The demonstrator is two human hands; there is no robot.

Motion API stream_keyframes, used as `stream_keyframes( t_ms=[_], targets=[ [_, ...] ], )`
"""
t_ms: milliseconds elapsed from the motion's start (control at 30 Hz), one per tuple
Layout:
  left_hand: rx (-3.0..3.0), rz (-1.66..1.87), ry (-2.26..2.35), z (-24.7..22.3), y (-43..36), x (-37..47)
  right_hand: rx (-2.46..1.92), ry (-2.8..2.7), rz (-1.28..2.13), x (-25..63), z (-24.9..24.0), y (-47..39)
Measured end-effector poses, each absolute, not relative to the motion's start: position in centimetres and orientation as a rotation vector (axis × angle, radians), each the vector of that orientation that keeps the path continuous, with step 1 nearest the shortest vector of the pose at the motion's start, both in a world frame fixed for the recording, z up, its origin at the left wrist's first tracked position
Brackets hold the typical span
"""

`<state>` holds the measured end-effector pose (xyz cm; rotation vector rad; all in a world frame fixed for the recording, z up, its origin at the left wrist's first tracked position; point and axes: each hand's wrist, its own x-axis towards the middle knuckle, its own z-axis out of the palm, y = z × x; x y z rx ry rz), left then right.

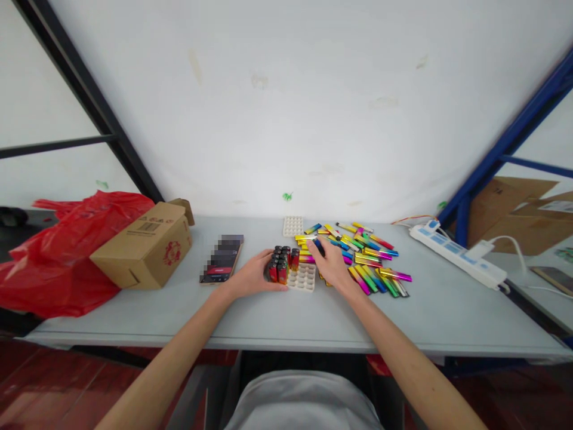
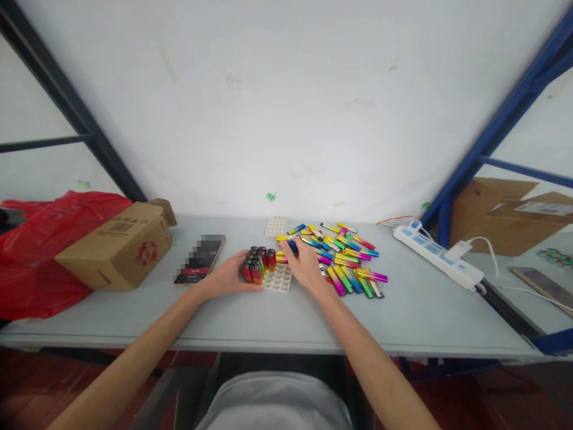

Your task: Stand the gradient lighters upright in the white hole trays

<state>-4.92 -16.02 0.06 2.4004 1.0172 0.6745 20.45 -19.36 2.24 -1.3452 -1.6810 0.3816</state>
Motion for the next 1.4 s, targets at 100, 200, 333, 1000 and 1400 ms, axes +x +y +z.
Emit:
stream_keyframes(
  t_ms=[100, 200, 333, 1000, 1400],
  targets=[
    [2.392, 0.680, 1.007, 0.2, -16.1, -4.9, -1.298, -1.846, 0.394, 20.7, 2.6, -19.8],
    [2.385, 0.686, 0.986, 0.2, -16.1, -4.8, -1.212, -2.028, 0.276, 21.0, 2.8, -20.2],
    [2.386, 0.704, 0.968, 0.4, -16.2, -4.7, -1.221, -2.121, 0.120, 20.9, 2.8, -20.5],
    [2.396, 0.698, 0.968, 0.1, -16.1, -4.7, -1.367, -2.258, 0.123, 20.5, 2.4, -20.1],
    [2.405, 0.674, 1.019, 0.2, -16.1, -4.8, -1.826, -2.143, -0.141, 27.0, -0.1, -15.4]
  ],
)
